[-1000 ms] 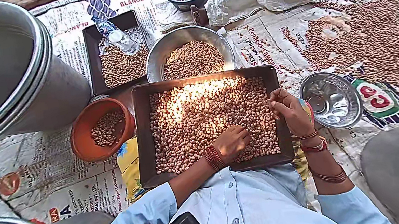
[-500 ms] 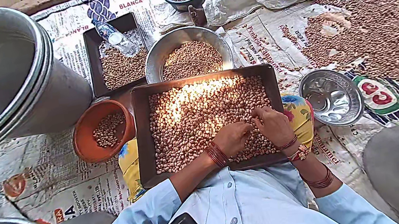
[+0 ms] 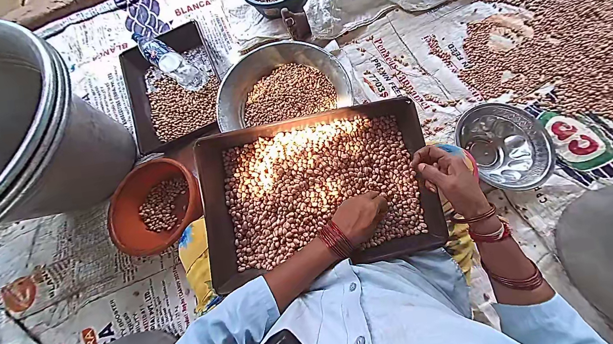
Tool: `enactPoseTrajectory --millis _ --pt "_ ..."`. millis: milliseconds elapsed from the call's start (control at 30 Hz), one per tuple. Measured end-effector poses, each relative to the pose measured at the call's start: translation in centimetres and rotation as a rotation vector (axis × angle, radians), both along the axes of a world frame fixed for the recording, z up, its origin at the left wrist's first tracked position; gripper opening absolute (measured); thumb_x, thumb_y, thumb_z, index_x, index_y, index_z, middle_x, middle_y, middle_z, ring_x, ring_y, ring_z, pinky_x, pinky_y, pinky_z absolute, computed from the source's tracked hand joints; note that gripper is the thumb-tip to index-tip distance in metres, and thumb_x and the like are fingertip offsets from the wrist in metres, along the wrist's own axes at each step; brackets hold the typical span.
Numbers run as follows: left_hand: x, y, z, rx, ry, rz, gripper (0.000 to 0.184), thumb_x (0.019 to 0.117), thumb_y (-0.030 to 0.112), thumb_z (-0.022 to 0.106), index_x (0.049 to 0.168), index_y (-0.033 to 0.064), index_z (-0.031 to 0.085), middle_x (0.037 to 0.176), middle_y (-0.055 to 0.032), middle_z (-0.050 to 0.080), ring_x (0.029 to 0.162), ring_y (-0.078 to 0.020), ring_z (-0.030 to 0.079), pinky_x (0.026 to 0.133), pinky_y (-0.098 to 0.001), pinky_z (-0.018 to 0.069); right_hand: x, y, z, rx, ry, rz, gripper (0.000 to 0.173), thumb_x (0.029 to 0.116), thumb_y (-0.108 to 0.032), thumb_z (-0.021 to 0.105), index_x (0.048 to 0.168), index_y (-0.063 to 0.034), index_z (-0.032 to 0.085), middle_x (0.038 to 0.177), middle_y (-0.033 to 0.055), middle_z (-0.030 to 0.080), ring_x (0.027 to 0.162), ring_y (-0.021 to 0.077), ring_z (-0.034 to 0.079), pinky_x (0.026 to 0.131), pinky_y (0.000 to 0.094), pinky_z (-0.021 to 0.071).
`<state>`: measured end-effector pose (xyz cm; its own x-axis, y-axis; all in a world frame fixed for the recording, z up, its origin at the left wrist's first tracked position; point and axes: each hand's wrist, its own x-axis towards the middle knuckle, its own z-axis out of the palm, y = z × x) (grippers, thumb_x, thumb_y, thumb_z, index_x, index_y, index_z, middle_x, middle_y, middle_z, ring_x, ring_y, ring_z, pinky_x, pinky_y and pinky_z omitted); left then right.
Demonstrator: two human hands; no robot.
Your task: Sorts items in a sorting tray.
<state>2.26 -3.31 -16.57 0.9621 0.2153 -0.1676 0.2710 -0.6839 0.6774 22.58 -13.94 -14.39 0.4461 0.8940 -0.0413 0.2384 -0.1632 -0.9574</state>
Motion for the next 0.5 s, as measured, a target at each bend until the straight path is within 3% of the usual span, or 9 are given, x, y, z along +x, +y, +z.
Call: enactPoseTrajectory --millis 33,67,100,133,167,267,333,500 --pt "-0.1 0.6 0.1 -0.084 -0.071 0.058 0.023 0.1017 0.011 0.058 0.112 -0.0054 0.07 0.109 -0.0233 0.07 0.1 -0.0358 0.07 0.091 -0.0495 0.0557 -0.4 0.0 0.2 -0.066 -0.257 0.012 0.012 0.0941 -0.014 0.059 0.098 -0.0109 0.07 0.068 -0.007 0.054 0.054 0.0002 0.043 0.053 0.0191 0.0374" --pt "-0.2 1.4 0.3 -0.176 -0.122 0.135 0.023 0.1013 0.011 0.058 0.112 -0.0054 0.069 0.107 -0.0208 0.071 0.098 -0.0302 0.07 0.092 -0.0451 0.0554 -0.9 -0.1 0.4 -0.13 -0.498 0.044 0.015 0.095 -0.016 0.062 0.099 -0.0092 0.075 0.071 0.0004 0.059 0.058 0.0104 0.049 0.057 0.0301 0.0419" --pt "-0.3 2.2 0.6 -0.233 -0.158 0.224 0.024 0.1015 0.012 0.056 0.113 -0.005 0.068 0.104 -0.0178 0.071 0.093 -0.0241 0.069 0.089 -0.0398 0.0565 -1.6 0.0 0.5 -0.188 -0.688 0.083 0.018 0.0959 -0.016 0.064 0.102 -0.0066 0.077 0.078 0.0109 0.067 0.066 0.025 0.062 0.062 0.0442 0.0512" --pt "-0.4 3.0 1.2 -0.252 -0.172 0.319 0.024 0.1017 0.012 0.054 0.114 -0.0041 0.067 0.1 -0.0159 0.07 0.087 -0.0203 0.068 0.083 -0.0371 0.0564 -2.3 0.0 0.5 -0.246 -0.811 0.109 0.018 0.0964 -0.014 0.064 0.103 -0.0044 0.078 0.084 0.0178 0.07 0.074 0.0355 0.069 0.067 0.0535 0.0549" --pt "-0.3 3.6 1.8 -0.233 -0.171 0.403 0.023 0.1014 0.01 0.052 0.114 -0.0026 0.067 0.097 -0.015 0.069 0.082 -0.0196 0.065 0.078 -0.0376 0.0538 -2.9 0.2 0.4 -0.298 -0.89 0.121 0.018 0.0965 -0.012 0.064 0.104 -0.003 0.077 0.089 0.0211 0.071 0.08 0.0408 0.071 0.068 0.0572 0.0556" --pt "0.3 4.4 2.3 -0.052 -0.129 0.406 0.022 0.0983 0.006 0.055 0.112 -0.0009 0.07 0.098 -0.0179 0.069 0.084 -0.0281 0.066 0.079 -0.0464 0.0547 -3.6 0.5 -0.1 -0.326 -0.998 0.118 0.017 0.0941 -0.009 0.066 0.107 -0.0027 0.077 0.092 0.0229 0.072 0.081 0.0439 0.072 0.065 0.0582 0.0552" --pt "1.0 3.9 2.1 0.101 -0.051 0.317 0.023 0.1018 0.008 0.054 0.114 0.0012 0.072 0.106 -0.0196 0.071 0.096 -0.0351 0.071 0.086 -0.0519 0.0565 -3.9 0.6 -0.1 -0.341 -1.023 0.122 0.018 0.0936 -0.008 0.067 0.108 -0.0028 0.077 0.093 0.0232 0.072 0.082 0.0445 0.072 0.065 0.0578 0.0551" --pt "2.7 2.7 0.9 0.311 0.024 0.229 0.027 0.1037 0.008 0.052 0.122 0.0018 0.071 0.114 -0.0211 0.07 0.102 -0.0376 0.071 0.084 -0.0503 0.0587 -4.1 0.3 -1.0 -0.288 -1.093 0.101 0.014 0.0901 -0.007 0.071 0.101 -0.0003 0.076 0.09 0.024 0.072 0.081 0.0455 0.072 0.062 0.0571 0.0553"
